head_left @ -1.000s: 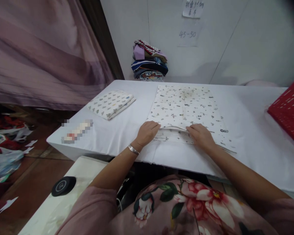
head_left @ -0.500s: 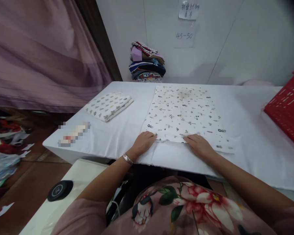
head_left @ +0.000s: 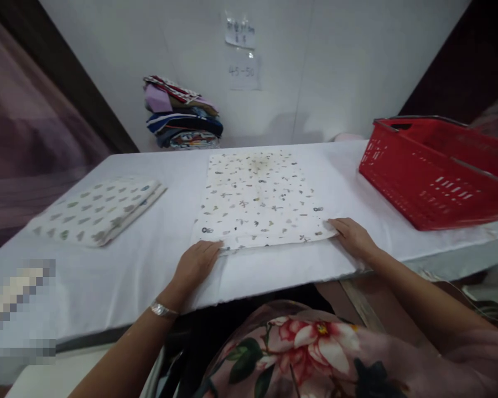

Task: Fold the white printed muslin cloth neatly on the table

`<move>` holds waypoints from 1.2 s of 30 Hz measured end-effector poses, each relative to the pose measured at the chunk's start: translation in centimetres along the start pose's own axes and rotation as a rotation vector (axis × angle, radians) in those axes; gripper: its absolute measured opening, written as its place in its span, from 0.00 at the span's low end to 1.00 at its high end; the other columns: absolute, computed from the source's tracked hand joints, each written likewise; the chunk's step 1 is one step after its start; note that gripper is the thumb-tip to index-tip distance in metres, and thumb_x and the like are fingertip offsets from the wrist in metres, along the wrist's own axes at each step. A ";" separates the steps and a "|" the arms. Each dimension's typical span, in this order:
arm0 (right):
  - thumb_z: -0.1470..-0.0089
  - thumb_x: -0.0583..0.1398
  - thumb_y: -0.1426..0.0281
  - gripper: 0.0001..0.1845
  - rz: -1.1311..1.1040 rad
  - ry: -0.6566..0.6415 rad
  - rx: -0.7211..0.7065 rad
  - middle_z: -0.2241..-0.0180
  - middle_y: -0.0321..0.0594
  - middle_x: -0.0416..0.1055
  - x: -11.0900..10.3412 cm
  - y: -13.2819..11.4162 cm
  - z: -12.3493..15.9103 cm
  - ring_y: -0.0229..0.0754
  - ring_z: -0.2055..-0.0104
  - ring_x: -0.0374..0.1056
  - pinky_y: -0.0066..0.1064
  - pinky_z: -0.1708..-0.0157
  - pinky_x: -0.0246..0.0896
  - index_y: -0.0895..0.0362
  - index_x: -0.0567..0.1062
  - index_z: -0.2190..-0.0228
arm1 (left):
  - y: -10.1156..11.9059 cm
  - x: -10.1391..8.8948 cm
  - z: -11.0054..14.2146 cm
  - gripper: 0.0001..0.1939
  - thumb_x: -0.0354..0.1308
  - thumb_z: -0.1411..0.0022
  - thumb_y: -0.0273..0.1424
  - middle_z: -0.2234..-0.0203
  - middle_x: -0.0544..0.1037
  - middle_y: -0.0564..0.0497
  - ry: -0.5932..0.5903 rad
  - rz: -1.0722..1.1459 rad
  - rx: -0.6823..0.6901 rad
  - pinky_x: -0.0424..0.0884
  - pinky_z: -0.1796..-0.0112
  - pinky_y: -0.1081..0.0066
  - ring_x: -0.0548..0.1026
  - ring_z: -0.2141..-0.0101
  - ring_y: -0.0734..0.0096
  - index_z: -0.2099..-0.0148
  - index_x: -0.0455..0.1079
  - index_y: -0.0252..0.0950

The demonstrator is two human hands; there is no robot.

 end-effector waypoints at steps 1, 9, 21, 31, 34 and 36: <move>0.45 0.52 0.75 0.20 -0.005 0.004 0.020 0.56 0.45 0.73 -0.2 0.3 0.3 0.48 0.55 0.68 0.40 0.57 0.66 0.57 0.72 0.51 | 0.0 -0.1 -0.1 0.13 0.47 0.35 0.30 0.65 0.79 0.45 0.000 -0.005 0.001 0.72 0.60 0.62 0.76 0.63 0.62 0.54 0.72 0.35; 0.46 0.50 0.77 0.24 -0.112 -0.003 0.002 0.49 0.45 0.68 0.3 0.2 1.3 0.46 0.48 0.64 0.40 0.53 0.66 0.55 0.70 0.49 | 0.1 -0.5 -0.3 0.13 0.46 0.35 0.32 0.65 0.79 0.46 0.004 -0.028 -0.010 0.72 0.60 0.64 0.76 0.63 0.62 0.58 0.71 0.36; 0.44 0.53 0.73 0.14 -0.365 -0.047 0.009 0.61 0.41 0.76 -0.5 0.9 -2.7 0.43 0.59 0.72 0.37 0.58 0.68 0.55 0.77 0.61 | -1.1 -1.2 -2.2 0.12 0.46 0.37 0.31 0.67 0.78 0.46 -0.043 -0.100 -0.049 0.70 0.66 0.66 0.75 0.65 0.61 0.62 0.71 0.37; 0.41 0.53 0.68 0.12 -0.340 0.342 -0.018 0.60 0.43 0.74 -7.6 2.3 -9.4 0.42 0.57 0.70 0.37 0.56 0.66 0.56 0.75 0.63 | -3.8 -6.8 -6.6 0.12 0.44 0.36 0.31 0.67 0.77 0.48 0.072 -0.344 -0.125 0.68 0.63 0.64 0.73 0.65 0.62 0.64 0.69 0.37; 0.41 0.52 0.69 0.13 -0.328 0.053 -0.098 0.62 0.43 0.75 -2.1 1.3 -5.2 0.41 0.60 0.71 0.35 0.58 0.67 0.56 0.76 0.64 | -1.5 -1.7 -3.8 0.11 0.45 0.38 0.29 0.68 0.77 0.47 -0.106 -0.156 0.060 0.69 0.65 0.65 0.74 0.66 0.63 0.65 0.70 0.38; 0.41 0.51 0.70 0.14 -0.311 -0.031 -0.112 0.60 0.44 0.75 0.3 1.1 -2.5 0.42 0.57 0.70 0.36 0.57 0.67 0.56 0.77 0.63 | -0.8 0.0 -2.2 0.12 0.45 0.38 0.29 0.66 0.78 0.46 -0.104 -0.086 0.077 0.71 0.63 0.65 0.75 0.64 0.63 0.63 0.70 0.38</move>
Point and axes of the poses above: each hand's wrist, its own z-axis away from the middle knuckle, its own x-axis out of the palm, y = z × x, the point moved 9 cm from there along -z, towards the middle knuckle
